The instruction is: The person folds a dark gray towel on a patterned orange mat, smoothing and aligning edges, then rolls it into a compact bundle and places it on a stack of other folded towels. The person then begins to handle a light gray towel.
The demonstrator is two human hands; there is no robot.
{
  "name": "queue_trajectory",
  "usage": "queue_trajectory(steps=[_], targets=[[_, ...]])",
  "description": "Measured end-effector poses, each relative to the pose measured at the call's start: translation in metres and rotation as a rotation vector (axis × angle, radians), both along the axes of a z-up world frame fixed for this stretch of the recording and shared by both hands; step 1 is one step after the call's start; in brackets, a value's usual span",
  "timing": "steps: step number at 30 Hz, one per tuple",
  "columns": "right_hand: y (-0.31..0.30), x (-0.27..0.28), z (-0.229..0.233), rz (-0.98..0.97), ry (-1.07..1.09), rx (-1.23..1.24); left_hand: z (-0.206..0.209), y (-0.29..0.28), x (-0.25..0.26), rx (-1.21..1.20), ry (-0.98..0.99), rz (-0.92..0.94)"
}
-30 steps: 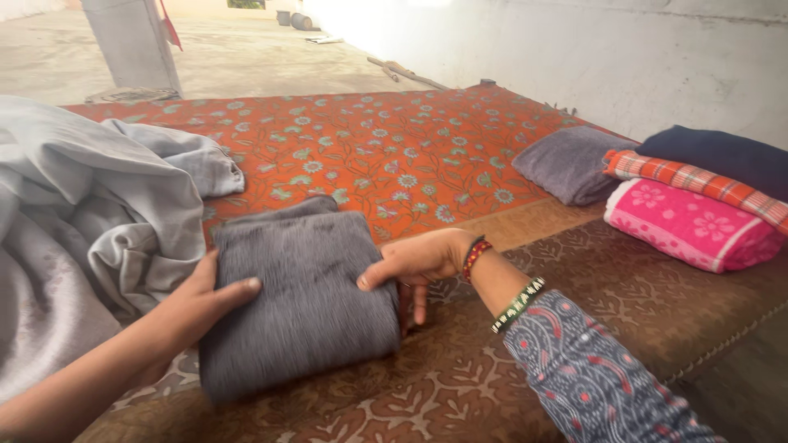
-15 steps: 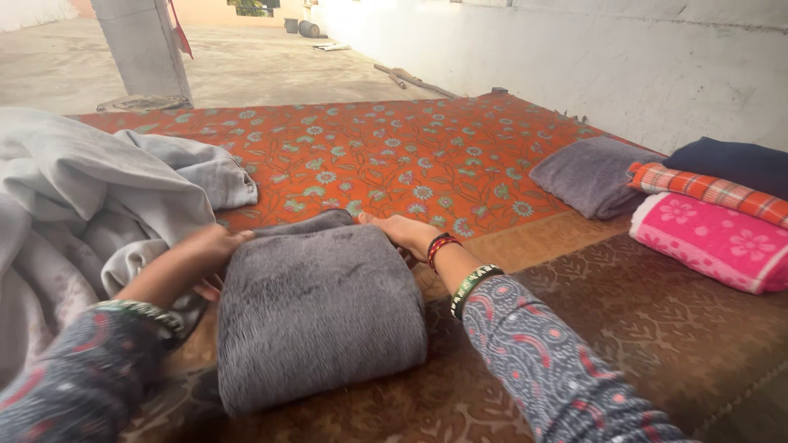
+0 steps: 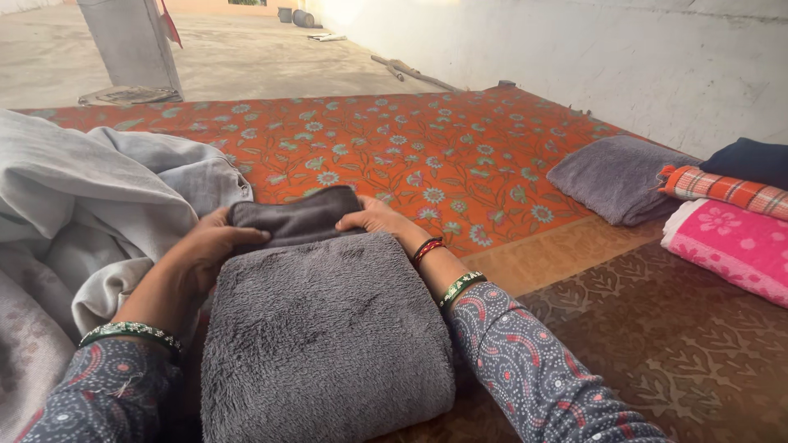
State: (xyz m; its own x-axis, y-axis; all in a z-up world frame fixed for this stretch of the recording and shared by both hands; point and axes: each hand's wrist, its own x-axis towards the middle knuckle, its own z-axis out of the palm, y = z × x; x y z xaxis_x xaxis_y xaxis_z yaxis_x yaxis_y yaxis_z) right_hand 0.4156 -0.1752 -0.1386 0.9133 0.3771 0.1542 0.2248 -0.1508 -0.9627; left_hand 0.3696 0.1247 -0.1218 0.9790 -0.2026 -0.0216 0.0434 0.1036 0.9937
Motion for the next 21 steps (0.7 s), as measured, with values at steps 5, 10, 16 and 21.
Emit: queue_trajectory(steps=[5,10,16,21], targets=[[0.006,-0.016,0.022,0.017,0.041,0.377,0.051,-0.009,-0.032,-0.09,-0.135,0.07],[-0.003,-0.047,0.062,0.154,0.036,0.38,0.082,-0.004,-0.047,0.344,-0.096,-0.073],[0.011,-0.036,0.06,-0.055,-0.305,0.203,0.068,-0.009,-0.035,0.672,-0.091,-0.04],[0.015,-0.032,0.055,-0.212,-0.613,-0.168,0.034,-0.008,-0.005,0.829,-0.518,0.155]])
